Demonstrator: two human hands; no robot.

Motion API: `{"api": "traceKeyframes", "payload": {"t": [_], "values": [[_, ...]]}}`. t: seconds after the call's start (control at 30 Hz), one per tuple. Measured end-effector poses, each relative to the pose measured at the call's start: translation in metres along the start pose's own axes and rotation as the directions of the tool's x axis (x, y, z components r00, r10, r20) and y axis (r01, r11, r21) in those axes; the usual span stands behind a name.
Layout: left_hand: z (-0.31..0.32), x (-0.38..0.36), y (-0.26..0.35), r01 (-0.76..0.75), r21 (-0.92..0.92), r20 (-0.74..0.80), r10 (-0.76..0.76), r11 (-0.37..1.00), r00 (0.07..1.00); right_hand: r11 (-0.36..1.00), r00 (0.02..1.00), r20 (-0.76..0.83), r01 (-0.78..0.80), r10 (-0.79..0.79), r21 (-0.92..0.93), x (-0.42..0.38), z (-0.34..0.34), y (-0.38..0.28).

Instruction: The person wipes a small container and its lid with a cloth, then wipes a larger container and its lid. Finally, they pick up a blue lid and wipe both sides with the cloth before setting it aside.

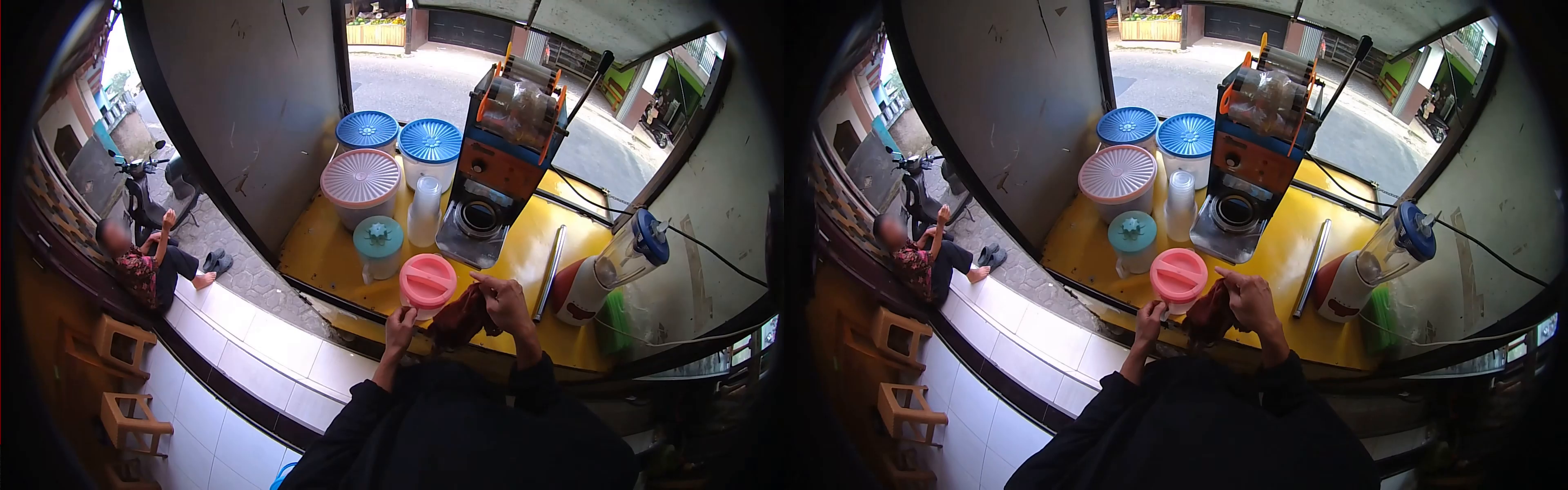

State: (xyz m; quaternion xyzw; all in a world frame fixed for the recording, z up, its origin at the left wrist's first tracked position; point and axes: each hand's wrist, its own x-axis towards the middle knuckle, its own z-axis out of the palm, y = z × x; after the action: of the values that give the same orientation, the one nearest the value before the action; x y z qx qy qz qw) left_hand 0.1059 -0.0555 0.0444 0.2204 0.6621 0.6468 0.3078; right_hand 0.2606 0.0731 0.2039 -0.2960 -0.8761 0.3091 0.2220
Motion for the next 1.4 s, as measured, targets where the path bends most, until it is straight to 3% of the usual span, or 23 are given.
{"api": "traceKeyframes", "payload": {"t": [0.03,0.07,0.13,0.23,0.27,0.3,0.37,0.4,0.47,0.57,0.67,0.73,0.83,0.97,1.13,1.4], "values": [[0.000,0.001,-0.003,0.066,0.019,0.103,-0.067,0.998,0.992,0.993,0.998,-0.027,-0.049,0.052,0.111,0.001,0.001,-0.001],[0.001,0.001,-0.007,0.065,0.016,0.102,-0.067,0.998,0.993,0.993,0.998,-0.026,-0.047,0.050,0.107,0.003,0.005,0.004],[0.004,0.000,-0.010,0.037,-0.025,0.197,-0.031,0.999,0.980,0.857,0.989,-0.062,-0.086,0.135,0.507,0.009,0.018,0.008],[0.006,-0.003,-0.007,-0.006,0.020,0.183,0.002,1.000,0.983,0.792,0.997,0.000,-0.059,0.075,0.608,0.013,0.033,-0.006],[0.007,-0.003,-0.004,-0.006,0.020,0.182,0.002,1.000,0.983,0.786,0.986,0.128,-0.160,0.103,0.597,0.013,0.037,-0.014],[0.008,-0.003,-0.002,0.026,0.041,0.187,-0.033,0.999,0.982,0.859,0.973,0.196,-0.204,0.124,0.469,0.013,0.032,-0.034],[0.008,-0.004,-0.003,0.058,0.063,0.189,-0.068,0.996,0.980,0.970,0.988,0.122,0.062,-0.093,0.234,0.013,0.061,-0.022],[0.009,-0.002,-0.007,-0.002,0.078,0.169,-0.012,0.997,0.986,0.970,0.988,0.123,0.062,-0.093,0.235,0.013,0.066,-0.028],[0.010,0.001,-0.016,-0.060,0.094,0.148,0.045,0.994,0.988,0.994,0.933,0.353,-0.093,0.065,0.062,0.016,0.073,-0.041],[0.010,0.002,-0.019,-0.129,0.032,0.155,0.122,0.991,0.980,0.995,0.908,0.413,-0.044,0.075,-0.085,0.024,0.086,-0.047],[0.007,0.005,-0.021,-0.163,0.148,0.201,0.131,0.976,0.971,0.982,0.898,0.440,0.089,-0.007,-0.166,0.031,0.104,-0.037],[0.005,0.006,-0.018,-0.030,0.156,0.214,-0.004,0.987,0.977,0.983,0.885,0.464,0.058,0.030,-0.176,0.037,0.100,-0.041],[0.001,0.008,-0.017,-0.093,0.245,0.226,0.037,0.965,0.973,0.976,0.874,0.482,0.042,0.068,-0.214,0.037,0.104,-0.043],[0.002,0.004,-0.012,-0.059,0.231,0.238,0.002,0.971,0.971,0.961,0.877,0.472,0.052,0.086,-0.272,0.044,0.106,-0.036],[0.009,0.001,-0.014,0.012,0.301,0.112,-0.048,0.954,0.993,0.953,0.880,0.458,0.018,0.128,-0.302,0.044,0.100,-0.029],[0.013,0.000,-0.011,0.025,0.366,0.068,-0.053,0.930,0.996,0.933,0.892,0.438,0.059,0.110,-0.356,0.030,0.076,-0.019]]}}
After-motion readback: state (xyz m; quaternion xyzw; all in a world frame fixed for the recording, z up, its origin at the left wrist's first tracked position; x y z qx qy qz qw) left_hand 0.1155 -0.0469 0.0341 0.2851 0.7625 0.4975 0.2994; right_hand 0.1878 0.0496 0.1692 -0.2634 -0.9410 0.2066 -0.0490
